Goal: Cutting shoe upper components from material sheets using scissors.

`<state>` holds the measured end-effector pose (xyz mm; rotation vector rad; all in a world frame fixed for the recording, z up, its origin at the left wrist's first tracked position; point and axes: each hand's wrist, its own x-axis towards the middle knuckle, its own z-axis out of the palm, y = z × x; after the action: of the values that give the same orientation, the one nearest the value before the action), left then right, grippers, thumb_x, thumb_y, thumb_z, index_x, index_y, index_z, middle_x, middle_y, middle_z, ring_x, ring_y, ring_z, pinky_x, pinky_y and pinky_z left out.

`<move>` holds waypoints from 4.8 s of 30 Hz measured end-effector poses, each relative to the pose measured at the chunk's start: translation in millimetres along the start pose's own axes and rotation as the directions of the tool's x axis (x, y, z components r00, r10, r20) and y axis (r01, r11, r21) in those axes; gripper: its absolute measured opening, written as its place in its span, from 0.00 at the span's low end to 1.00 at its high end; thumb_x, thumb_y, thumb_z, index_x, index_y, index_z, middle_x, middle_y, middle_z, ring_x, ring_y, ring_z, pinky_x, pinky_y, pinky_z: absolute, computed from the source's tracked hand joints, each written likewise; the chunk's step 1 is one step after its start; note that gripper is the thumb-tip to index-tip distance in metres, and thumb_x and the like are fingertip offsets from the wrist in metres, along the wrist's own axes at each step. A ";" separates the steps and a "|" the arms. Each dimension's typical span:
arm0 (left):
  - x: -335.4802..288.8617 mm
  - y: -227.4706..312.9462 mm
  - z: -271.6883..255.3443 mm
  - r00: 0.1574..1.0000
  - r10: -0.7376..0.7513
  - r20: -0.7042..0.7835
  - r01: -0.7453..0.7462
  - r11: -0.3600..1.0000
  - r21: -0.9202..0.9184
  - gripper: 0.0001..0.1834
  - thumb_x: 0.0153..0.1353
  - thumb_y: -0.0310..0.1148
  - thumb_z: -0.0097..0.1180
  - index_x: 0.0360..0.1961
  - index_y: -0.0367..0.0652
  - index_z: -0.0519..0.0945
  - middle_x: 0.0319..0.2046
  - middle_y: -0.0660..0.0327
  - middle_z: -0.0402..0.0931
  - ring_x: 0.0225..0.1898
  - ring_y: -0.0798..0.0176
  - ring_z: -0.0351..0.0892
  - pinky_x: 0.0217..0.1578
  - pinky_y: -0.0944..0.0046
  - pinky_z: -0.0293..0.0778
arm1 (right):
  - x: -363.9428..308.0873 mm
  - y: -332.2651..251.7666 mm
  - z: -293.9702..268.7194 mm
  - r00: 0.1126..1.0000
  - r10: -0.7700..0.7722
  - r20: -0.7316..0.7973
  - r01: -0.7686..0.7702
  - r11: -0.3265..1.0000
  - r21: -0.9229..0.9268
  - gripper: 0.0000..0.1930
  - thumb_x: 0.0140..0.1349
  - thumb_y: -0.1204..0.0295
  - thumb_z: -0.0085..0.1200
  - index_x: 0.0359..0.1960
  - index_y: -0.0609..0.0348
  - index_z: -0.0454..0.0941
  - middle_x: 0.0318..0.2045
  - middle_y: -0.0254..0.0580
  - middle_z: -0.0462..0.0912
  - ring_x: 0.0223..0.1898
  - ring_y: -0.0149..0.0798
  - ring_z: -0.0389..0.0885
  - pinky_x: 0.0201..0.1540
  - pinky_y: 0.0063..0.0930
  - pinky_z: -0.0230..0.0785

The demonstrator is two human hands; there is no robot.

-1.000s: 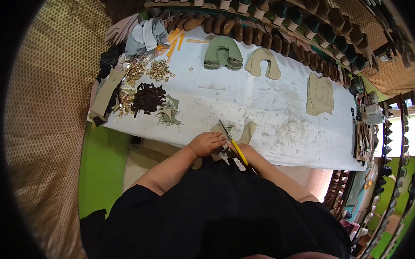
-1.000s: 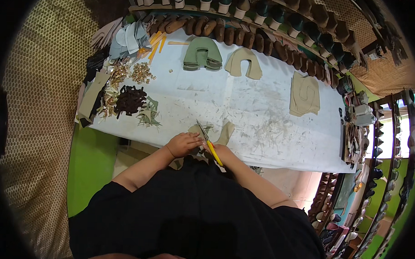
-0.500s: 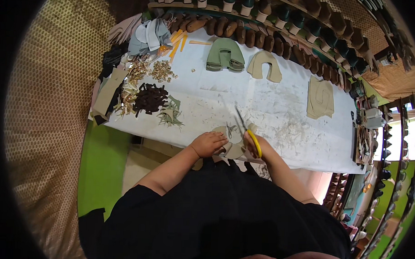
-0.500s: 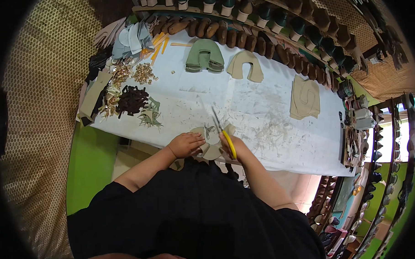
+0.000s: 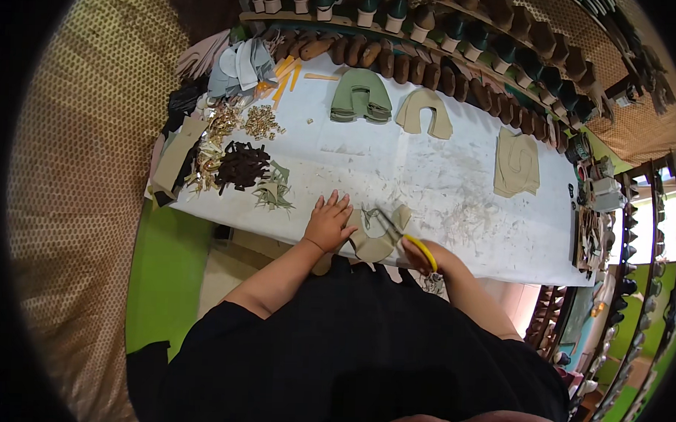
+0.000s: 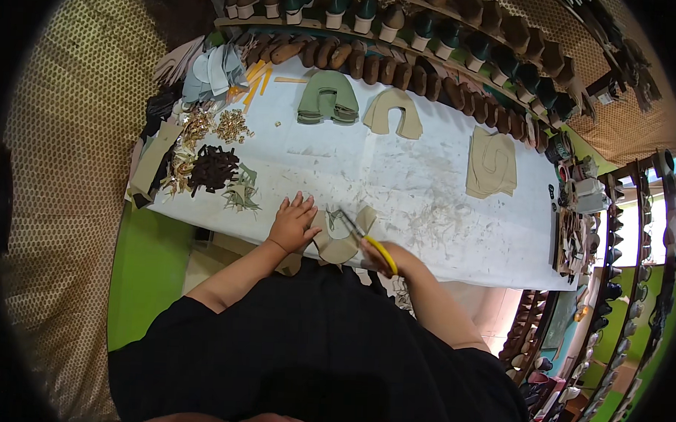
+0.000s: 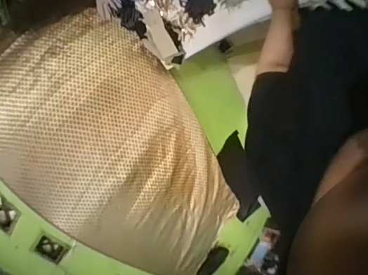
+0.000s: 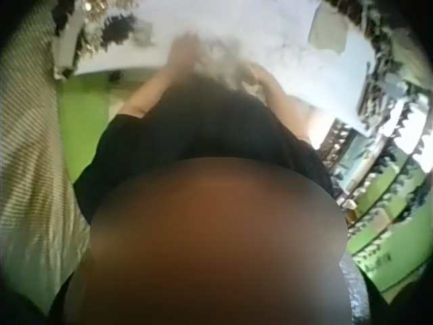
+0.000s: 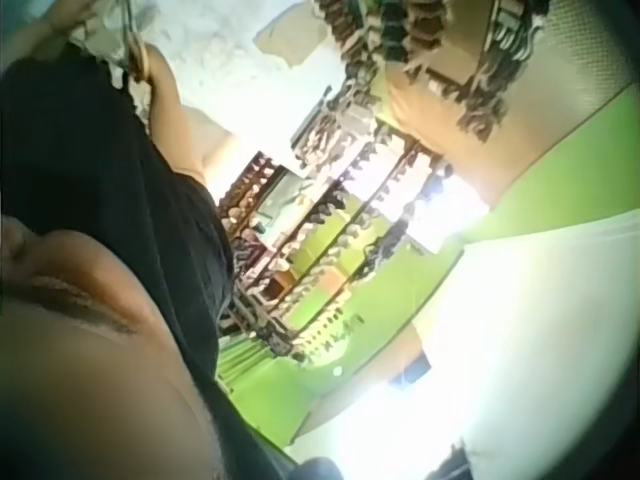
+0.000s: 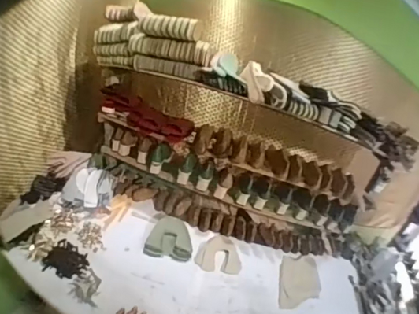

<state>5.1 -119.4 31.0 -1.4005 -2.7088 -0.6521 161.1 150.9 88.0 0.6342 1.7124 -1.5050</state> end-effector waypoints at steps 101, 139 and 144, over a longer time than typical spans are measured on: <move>64.0 11.1 -2.4 0.987 0.156 0.026 -0.151 0.978 -0.143 0.17 0.46 0.37 0.70 0.41 0.58 0.87 0.65 0.54 0.68 0.66 0.42 0.65 0.62 0.46 0.63 | -5.3 59.9 -9.8 0.467 -0.376 -0.800 -0.381 0.731 -0.566 0.28 0.56 0.46 0.58 0.43 0.59 0.74 0.36 0.51 0.84 0.42 0.51 0.84 0.45 0.45 0.75; -68.3 -151.2 -110.3 0.700 -0.634 -0.329 0.679 0.734 0.029 0.21 0.58 0.39 0.62 0.54 0.53 0.83 0.71 0.46 0.56 0.71 0.37 0.53 0.66 0.40 0.57 | -9.1 32.6 -27.5 0.532 -0.518 -0.670 -0.478 0.470 -0.742 0.31 0.57 0.54 0.58 0.60 0.55 0.70 0.66 0.44 0.64 0.72 0.49 0.54 0.70 0.72 0.37; -57.8 -105.1 -108.6 0.807 -0.539 -0.242 0.560 0.828 0.022 0.25 0.55 0.43 0.63 0.56 0.55 0.81 0.73 0.48 0.50 0.73 0.34 0.45 0.66 0.31 0.50 | -15.5 18.6 3.1 0.786 -0.376 -0.490 -0.416 0.265 -0.870 0.46 0.61 0.31 0.40 0.73 0.49 0.56 0.74 0.28 0.57 0.77 0.46 0.39 0.66 0.81 0.21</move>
<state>-61.2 -258.3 81.0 -0.4538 -2.8971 -0.6400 185.4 153.0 89.2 0.4228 2.6710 0.1814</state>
